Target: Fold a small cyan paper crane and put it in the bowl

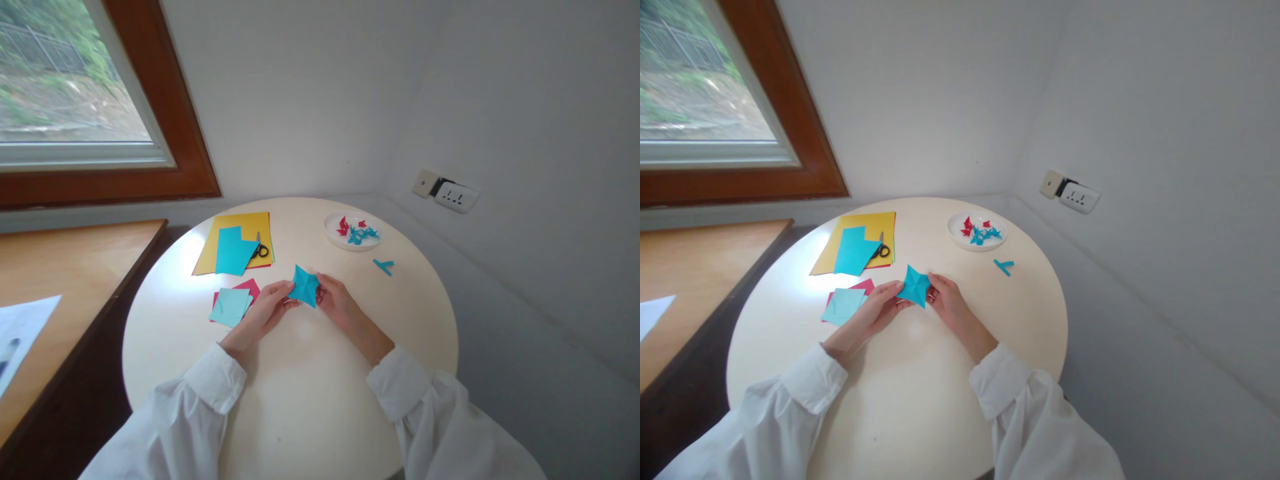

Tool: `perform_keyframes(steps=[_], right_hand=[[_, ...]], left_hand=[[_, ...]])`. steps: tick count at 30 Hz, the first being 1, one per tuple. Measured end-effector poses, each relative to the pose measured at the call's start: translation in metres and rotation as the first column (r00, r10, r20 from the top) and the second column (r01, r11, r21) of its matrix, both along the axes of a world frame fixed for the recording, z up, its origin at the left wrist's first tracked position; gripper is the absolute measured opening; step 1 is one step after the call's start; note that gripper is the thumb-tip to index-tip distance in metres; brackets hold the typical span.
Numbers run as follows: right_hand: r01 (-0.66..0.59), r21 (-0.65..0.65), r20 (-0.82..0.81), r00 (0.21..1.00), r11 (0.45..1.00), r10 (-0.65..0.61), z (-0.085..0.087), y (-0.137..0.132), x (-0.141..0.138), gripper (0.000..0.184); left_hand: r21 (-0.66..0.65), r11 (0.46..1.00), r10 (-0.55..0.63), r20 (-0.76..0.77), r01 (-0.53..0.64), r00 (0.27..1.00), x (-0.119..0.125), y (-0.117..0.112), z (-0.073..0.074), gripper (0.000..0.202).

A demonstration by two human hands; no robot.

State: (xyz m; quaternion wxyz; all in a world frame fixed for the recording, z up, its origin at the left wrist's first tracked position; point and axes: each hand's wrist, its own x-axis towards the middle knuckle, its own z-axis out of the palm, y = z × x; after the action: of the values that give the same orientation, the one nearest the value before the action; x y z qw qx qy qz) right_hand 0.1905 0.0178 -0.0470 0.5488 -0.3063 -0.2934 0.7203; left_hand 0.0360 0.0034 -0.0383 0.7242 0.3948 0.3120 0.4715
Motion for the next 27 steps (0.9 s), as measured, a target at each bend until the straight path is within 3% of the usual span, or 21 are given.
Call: perform_keyframes(steps=[14,27], right_hand=[[0.157,0.083,0.187,0.968,0.984,-0.170,0.0056,-0.0010,0.0019,0.022],[0.149,0.216,0.376,0.900,0.965,-0.223,0.0002,-0.0014,0.0005,0.010]], left_hand=[[-0.102,0.980,0.165,-0.055,-0.170,0.985,-0.0012,0.0020,-0.0003,0.022],[-0.095,0.966,0.237,-0.054,-0.242,0.970,-0.0017,0.0013,0.0008,0.016]])
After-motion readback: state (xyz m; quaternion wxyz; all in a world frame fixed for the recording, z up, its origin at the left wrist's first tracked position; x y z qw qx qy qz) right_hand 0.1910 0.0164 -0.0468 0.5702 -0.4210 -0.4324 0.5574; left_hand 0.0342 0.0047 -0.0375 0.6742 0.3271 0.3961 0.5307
